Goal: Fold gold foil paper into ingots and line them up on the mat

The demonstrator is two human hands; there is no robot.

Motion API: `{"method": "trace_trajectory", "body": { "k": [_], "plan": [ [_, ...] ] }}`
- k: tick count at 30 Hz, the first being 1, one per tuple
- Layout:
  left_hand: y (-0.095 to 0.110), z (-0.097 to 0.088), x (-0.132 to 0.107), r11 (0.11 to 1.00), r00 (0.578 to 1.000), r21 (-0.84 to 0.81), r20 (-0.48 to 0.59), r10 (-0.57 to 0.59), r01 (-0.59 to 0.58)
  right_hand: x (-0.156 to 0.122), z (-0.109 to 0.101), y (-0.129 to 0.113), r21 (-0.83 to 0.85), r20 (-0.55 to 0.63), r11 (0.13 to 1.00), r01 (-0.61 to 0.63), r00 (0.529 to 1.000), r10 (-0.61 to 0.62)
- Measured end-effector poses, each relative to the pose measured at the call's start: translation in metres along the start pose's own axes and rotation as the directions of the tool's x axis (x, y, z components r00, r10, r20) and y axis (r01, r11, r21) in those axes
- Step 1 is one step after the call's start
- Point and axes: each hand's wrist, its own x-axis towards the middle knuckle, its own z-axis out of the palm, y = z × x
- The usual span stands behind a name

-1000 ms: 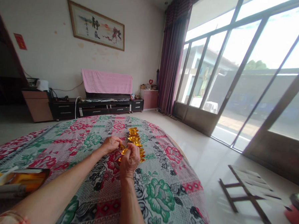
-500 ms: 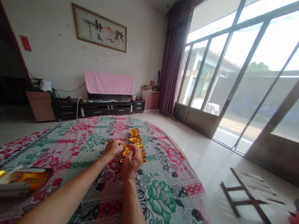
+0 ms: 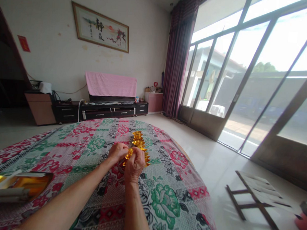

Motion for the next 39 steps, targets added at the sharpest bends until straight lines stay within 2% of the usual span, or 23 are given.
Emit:
{"method": "trace_trajectory", "body": {
  "k": [19,29,39],
  "plan": [
    [-0.003,0.004,0.004,0.999,0.999,0.021,-0.012,0.033,-0.033,0.0,0.001,0.0,-0.003,-0.007,1.0,0.004,1.0,-0.004],
    [0.001,-0.004,0.004,0.997,0.999,-0.052,0.007,0.049,-0.049,0.0,0.0,-0.001,-0.005,-0.002,1.0,0.004,1.0,-0.004],
    [0.001,-0.006,0.001,0.999,0.999,-0.04,0.029,0.036,-0.034,0.0,0.0,-0.002,-0.011,0.002,1.0,0.008,1.0,-0.008]
  ]
}}
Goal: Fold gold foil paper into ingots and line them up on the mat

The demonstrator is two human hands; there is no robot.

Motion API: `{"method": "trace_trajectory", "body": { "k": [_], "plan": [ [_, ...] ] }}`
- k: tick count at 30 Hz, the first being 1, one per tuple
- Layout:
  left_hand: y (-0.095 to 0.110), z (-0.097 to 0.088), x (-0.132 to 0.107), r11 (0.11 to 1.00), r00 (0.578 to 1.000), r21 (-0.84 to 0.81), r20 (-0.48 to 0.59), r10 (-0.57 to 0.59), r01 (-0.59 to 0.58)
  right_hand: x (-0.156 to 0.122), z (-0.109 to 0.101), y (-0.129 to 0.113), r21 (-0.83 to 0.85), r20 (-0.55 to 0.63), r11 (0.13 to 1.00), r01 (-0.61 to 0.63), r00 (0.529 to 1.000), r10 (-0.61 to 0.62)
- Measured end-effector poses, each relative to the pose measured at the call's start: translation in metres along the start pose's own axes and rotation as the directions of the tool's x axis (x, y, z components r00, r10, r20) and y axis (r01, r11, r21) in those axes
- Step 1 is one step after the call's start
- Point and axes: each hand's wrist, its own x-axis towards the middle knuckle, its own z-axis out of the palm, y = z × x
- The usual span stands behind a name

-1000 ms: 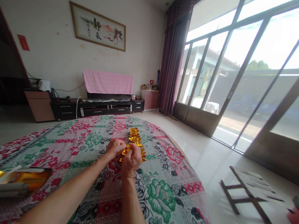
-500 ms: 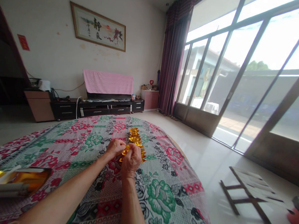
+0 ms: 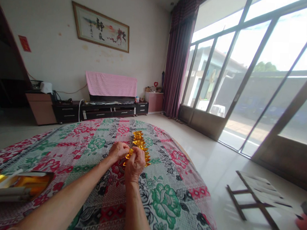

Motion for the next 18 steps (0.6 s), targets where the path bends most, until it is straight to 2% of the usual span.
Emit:
{"method": "trace_trajectory", "body": {
  "k": [5,11,18],
  "plan": [
    [-0.003,-0.002,0.0,1.0,1.0,-0.01,0.01,-0.005,0.005,0.0,0.0,0.0,0.002,-0.007,1.0,-0.004,1.0,0.004],
    [-0.011,-0.006,0.003,1.0,0.999,0.016,-0.04,0.028,-0.027,0.004,-0.005,0.001,0.005,-0.067,0.999,-0.04,0.997,0.041],
    [-0.006,-0.007,0.0,1.0,1.0,0.011,0.006,0.016,-0.016,0.004,-0.005,0.003,0.004,-0.066,0.999,-0.046,0.997,0.046]
  ]
}}
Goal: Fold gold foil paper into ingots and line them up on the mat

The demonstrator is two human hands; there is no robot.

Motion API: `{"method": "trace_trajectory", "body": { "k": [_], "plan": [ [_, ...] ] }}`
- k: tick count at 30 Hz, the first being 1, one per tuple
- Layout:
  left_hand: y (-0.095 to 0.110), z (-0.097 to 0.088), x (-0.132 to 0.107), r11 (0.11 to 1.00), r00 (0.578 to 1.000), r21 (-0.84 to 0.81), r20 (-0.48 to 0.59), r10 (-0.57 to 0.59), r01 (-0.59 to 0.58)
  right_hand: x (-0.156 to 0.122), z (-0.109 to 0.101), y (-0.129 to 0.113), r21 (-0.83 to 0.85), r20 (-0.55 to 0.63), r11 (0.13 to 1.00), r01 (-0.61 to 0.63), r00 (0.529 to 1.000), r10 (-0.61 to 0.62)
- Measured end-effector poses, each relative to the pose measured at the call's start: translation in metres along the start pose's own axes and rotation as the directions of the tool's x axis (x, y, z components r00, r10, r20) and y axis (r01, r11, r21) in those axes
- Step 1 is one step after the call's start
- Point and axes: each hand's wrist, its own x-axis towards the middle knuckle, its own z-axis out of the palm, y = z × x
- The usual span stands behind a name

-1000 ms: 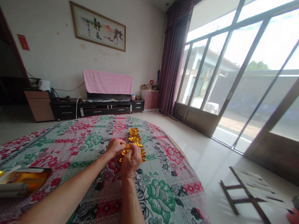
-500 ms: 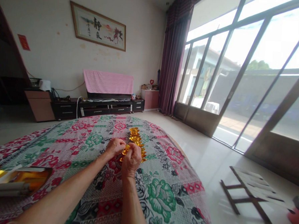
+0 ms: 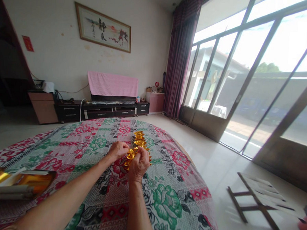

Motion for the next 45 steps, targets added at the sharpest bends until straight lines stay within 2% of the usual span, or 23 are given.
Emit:
{"method": "trace_trajectory", "body": {
  "k": [10,24,30,33,38,41,45],
  "plan": [
    [0.002,0.005,0.001,0.999,0.999,0.007,-0.008,0.033,-0.032,0.0,0.001,-0.001,0.0,0.014,1.0,0.017,1.0,-0.017],
    [0.005,0.0,-0.002,0.999,1.0,0.046,-0.019,0.025,-0.024,-0.001,0.002,0.001,-0.008,0.013,1.0,0.03,0.999,-0.03],
    [-0.001,0.001,-0.001,0.998,0.999,0.058,-0.039,-0.007,0.009,-0.002,0.002,0.0,-0.028,0.03,0.998,0.054,0.998,-0.053],
    [-0.006,0.002,-0.001,0.997,0.997,0.061,-0.061,-0.041,0.045,-0.003,0.003,-0.005,-0.045,0.067,0.993,0.105,0.993,-0.102],
    [-0.021,-0.005,-0.012,0.992,0.989,0.064,-0.099,-0.106,0.112,-0.014,0.007,-0.017,-0.033,0.212,0.966,0.258,0.946,-0.245],
    [-0.033,-0.014,-0.026,0.988,0.984,0.06,-0.119,-0.135,0.143,-0.026,0.014,-0.024,0.0,0.339,0.944,0.329,0.888,-0.309],
    [-0.053,-0.031,-0.048,0.983,0.971,0.037,-0.168,-0.172,0.18,-0.043,0.023,-0.028,0.022,0.495,0.927,0.375,0.801,-0.336]
  ]
}}
